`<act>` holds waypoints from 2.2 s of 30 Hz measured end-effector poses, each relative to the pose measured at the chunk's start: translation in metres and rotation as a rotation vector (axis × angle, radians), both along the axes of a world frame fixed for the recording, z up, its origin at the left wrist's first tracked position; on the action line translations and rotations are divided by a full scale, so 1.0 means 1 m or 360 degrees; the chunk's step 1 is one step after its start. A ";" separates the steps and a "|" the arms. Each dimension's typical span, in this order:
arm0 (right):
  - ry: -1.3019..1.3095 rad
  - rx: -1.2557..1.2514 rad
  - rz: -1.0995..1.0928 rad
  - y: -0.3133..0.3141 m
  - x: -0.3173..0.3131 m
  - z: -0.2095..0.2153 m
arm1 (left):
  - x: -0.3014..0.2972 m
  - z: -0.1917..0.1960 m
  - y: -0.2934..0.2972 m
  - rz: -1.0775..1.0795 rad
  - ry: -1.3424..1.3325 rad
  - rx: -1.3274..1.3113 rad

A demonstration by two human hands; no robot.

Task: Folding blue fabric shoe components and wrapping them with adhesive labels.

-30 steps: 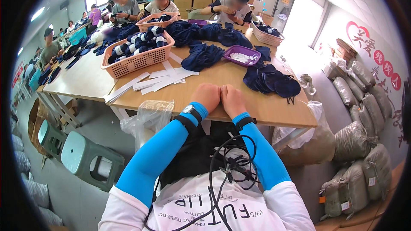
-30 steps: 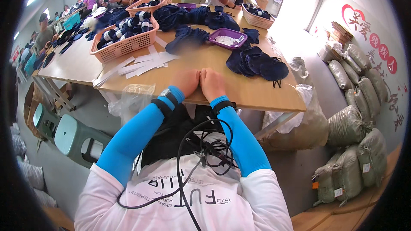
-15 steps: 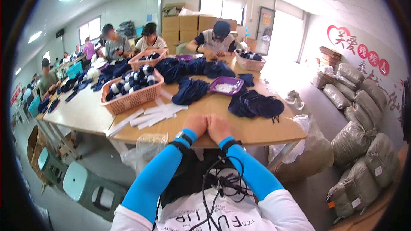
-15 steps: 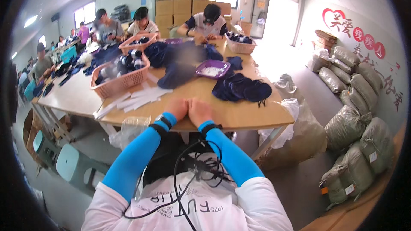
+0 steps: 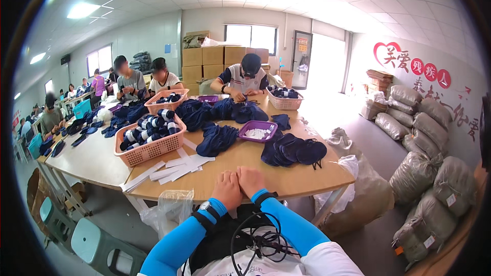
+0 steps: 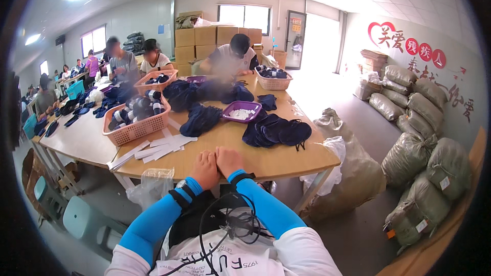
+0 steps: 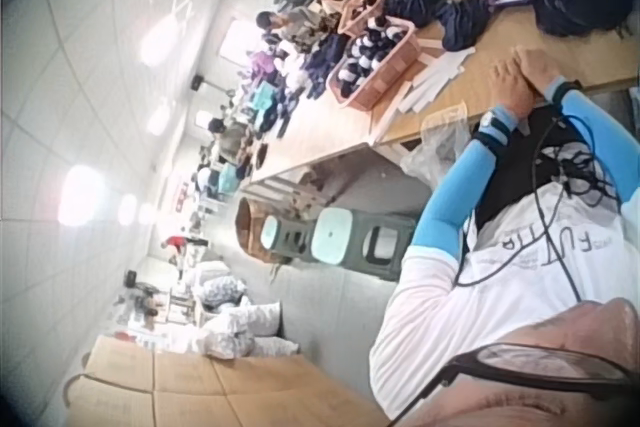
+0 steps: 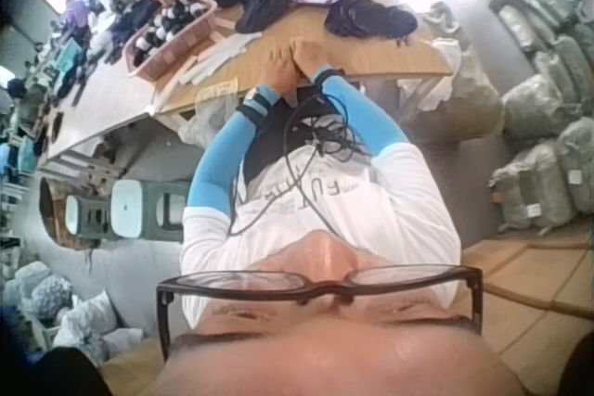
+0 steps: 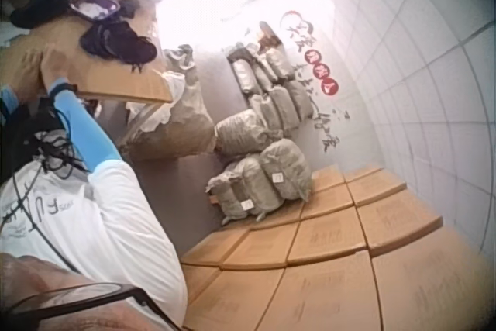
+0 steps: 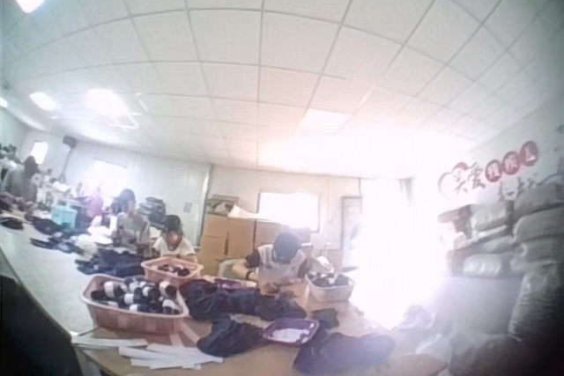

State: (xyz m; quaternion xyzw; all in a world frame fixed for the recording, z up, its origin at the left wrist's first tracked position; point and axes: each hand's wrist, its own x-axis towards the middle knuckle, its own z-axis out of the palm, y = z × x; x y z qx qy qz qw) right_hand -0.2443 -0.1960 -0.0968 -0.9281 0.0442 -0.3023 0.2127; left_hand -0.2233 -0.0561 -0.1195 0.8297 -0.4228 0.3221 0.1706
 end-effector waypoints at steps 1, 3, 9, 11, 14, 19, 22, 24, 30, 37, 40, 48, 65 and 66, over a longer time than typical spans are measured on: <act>-0.0011 -0.0010 -0.0005 -0.001 0.001 -0.001 | 0.000 0.003 0.000 -0.0013 -0.0076 -0.0013; -0.0063 0.0020 0.0000 -0.002 0.001 -0.004 | 0.001 0.008 0.002 -0.0031 -0.0031 0.0027; 0.0016 0.0189 -0.0077 0.004 0.001 -0.007 | 0.031 -0.006 0.005 -0.0100 0.0000 0.0224; -0.0058 0.0277 -0.0113 0.000 -0.006 -0.005 | 0.025 0.008 -0.001 -0.0148 0.0076 0.0495; -0.0135 0.0415 -0.0083 0.002 -0.017 0.003 | 0.011 0.036 0.006 -0.0276 0.0417 0.0410; -0.0267 0.0593 0.0096 0.003 -0.038 0.024 | -0.005 0.050 0.016 -0.0365 0.0511 0.0295; -0.0259 0.0688 0.0280 0.001 -0.051 0.049 | -0.028 0.083 0.031 -0.0404 0.0591 0.0084; -0.0469 0.0715 0.0873 -0.012 -0.063 0.069 | -0.051 0.105 0.040 -0.0459 0.0670 -0.0059; -0.0031 0.0643 0.1458 0.005 -0.151 0.162 | -0.117 0.151 0.086 -0.0603 0.0750 -0.0462; -0.0079 -0.0137 0.1347 0.020 -0.192 0.174 | -0.152 0.146 0.111 -0.0953 0.0864 -0.0698; -0.0118 -0.0262 0.1330 0.026 -0.203 0.179 | -0.157 0.146 0.110 -0.1040 0.0909 -0.0730; -0.0076 -0.0407 0.1400 0.024 -0.212 0.183 | -0.160 0.145 0.109 -0.1251 0.1067 -0.0701; -0.0347 -0.0072 0.1397 0.034 -0.230 0.169 | -0.163 0.147 0.113 -0.1570 0.0641 -0.0816; -0.0347 -0.0072 0.1398 0.035 -0.229 0.167 | -0.163 0.148 0.114 -0.1568 0.0642 -0.0817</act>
